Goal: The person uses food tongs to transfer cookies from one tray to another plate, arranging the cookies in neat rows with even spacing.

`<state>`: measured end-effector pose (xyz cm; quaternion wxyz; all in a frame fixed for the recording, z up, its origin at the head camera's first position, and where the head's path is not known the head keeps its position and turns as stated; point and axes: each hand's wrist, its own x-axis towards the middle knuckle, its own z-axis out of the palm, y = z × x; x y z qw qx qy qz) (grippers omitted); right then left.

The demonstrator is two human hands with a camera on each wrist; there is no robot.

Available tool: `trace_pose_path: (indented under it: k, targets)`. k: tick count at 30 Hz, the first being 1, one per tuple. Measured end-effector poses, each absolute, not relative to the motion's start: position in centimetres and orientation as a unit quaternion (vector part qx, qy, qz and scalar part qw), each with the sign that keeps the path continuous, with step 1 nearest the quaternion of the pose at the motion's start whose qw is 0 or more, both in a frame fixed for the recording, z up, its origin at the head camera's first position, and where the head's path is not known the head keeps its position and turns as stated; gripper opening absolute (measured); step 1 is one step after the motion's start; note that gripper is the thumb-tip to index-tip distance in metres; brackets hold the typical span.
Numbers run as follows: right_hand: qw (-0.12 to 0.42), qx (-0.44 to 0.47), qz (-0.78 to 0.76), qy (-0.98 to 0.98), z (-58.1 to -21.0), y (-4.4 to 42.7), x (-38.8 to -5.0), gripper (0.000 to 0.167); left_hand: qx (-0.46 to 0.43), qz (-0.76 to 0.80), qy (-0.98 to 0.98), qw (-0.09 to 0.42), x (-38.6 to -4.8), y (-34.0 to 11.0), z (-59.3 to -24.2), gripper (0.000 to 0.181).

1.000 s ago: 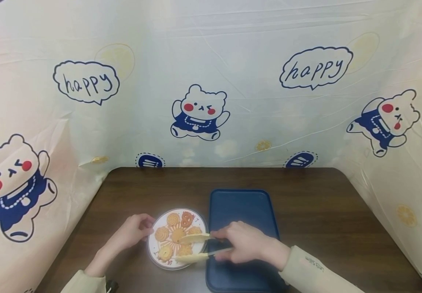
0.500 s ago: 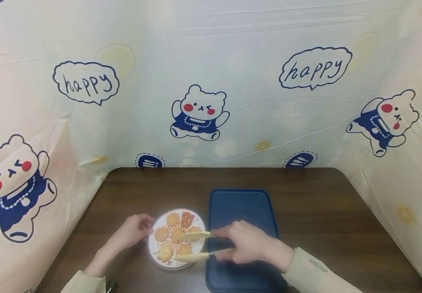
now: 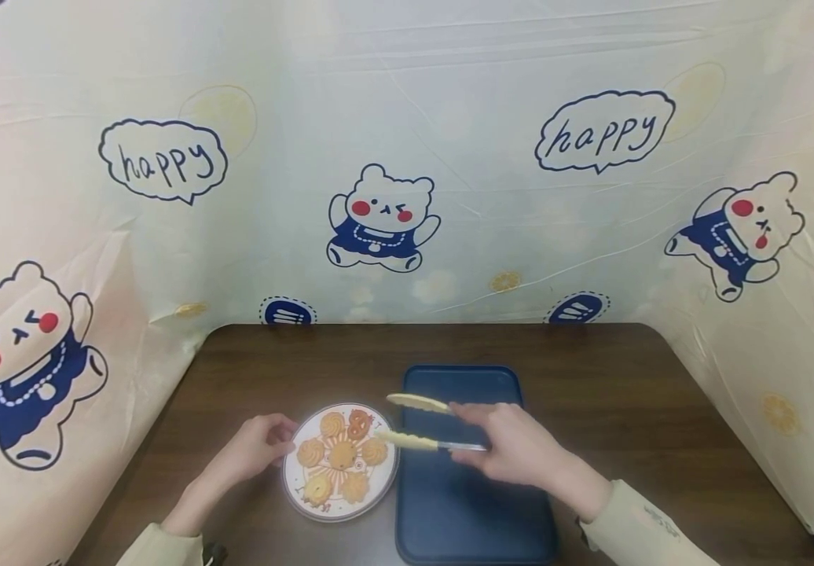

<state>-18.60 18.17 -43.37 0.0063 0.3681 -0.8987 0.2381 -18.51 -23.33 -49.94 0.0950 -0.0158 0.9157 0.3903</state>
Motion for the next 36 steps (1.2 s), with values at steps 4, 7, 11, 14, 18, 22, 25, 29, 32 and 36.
trace_pose_path:
  k: [4, 7, 11, 14, 18, 22, 25, 29, 32, 36]
  targets:
    - [0.034, 0.319, 0.267, -0.909, -43.6, 19.7, -18.8, 0.063, -0.021, 0.388, 0.916, 0.096, -18.5, -23.4, -50.0, 0.021]
    - [0.068, 0.278, 0.269, -0.92, -44.1, 21.1, -18.8, 0.064, -0.022, 0.389, 0.916, 0.096, -18.4, -23.4, -50.1, 0.021]
    - [0.121, 0.226, 0.27, -0.928, -45.1, 23.2, -18.7, 0.066, -0.022, 0.388, 0.916, 0.097, -18.4, -23.4, -50.0, 0.022]
    - [0.16, 0.188, 0.275, -0.929, -46.0, 24.8, -18.6, 0.067, -0.022, 0.389, 0.916, 0.095, -18.4, -23.4, -50.0, 0.022]
    - [0.186, 0.127, 0.302, -0.926, -47.0, 26.6, -18.3, 0.072, -0.021, 0.388, 0.917, 0.092, -18.4, -23.4, -50.0, 0.022]
    - [0.173, 0.057, 0.33, -0.926, -48.0, 27.6, -17.9, 0.075, -0.019, 0.387, 0.917, 0.092, -18.5, -23.5, -50.0, 0.022]
    - [0.145, 0.01, 0.337, -0.93, -49.0, 28.1, -17.7, 0.076, -0.018, 0.389, 0.917, 0.091, -18.5, -23.5, -50.0, 0.022]
    - [0.106, -0.035, 0.35, -0.93, -50.4, 28.4, -17.3, 0.083, -0.018, 0.389, 0.917, 0.09, -18.5, -23.4, -49.9, 0.022]
    - [0.101, -0.055, 0.359, -0.926, -51.2, 28.5, -16.9, 0.088, -0.015, 0.39, 0.916, 0.09, -18.5, -23.4, -49.9, 0.021]
    - [0.107, -0.074, 0.368, -0.921, -51.8, 28.5, -16.3, 0.093, -0.015, 0.39, 0.916, 0.093, -18.5, -23.4, -49.7, 0.021]
